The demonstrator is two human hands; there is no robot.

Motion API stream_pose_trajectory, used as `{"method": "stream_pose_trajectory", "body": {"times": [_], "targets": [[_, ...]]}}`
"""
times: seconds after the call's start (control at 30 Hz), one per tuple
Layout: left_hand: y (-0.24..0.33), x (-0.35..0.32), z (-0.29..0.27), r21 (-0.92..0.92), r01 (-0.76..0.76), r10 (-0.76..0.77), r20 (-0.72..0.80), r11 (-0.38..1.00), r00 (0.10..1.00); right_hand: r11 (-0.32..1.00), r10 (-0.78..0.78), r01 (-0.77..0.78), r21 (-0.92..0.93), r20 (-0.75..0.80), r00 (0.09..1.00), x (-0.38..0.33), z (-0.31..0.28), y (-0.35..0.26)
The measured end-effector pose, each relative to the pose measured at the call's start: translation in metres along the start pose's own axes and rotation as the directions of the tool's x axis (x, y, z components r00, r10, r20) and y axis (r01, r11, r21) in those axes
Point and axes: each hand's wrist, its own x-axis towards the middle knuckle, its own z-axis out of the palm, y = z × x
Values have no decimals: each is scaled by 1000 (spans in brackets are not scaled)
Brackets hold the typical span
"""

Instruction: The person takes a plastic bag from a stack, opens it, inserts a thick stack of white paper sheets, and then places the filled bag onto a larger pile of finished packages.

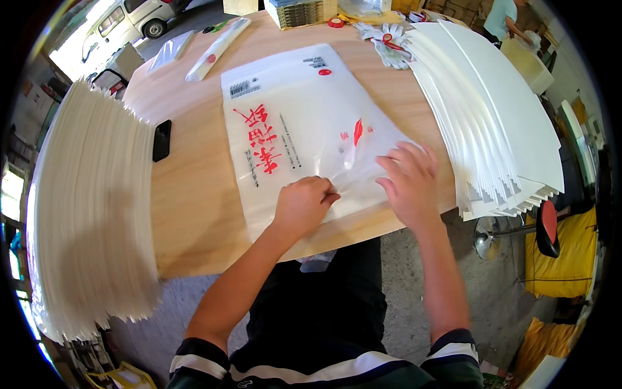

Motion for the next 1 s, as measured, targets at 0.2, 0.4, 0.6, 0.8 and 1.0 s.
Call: {"method": "stream_pose_trajectory", "body": {"times": [0.2, 0.4, 0.6, 0.8, 1.0], "targets": [[21, 27, -51, -265, 281, -220, 235, 922, 947, 114, 661, -674, 730, 451, 600, -49, 38, -79], [12, 41, -66, -530, 221, -73, 286, 818, 956, -222, 584, -674, 704, 650, 486, -2, 57, -43], [-47, 24, -115, -854, 278, -517, 13, 440, 856, -663, 671, -163, 731, 677, 302, -31, 26, 29], [-31, 10, -141, -722, 404, -389, 200, 562, 899, -462, 584, -461, 757, 651, 484, 1, -22, 33], [-29, 18, -114, -313, 350, -333, 108, 883, 937, -321, 192, -627, 710, 697, 691, -4, -29, 22]]}}
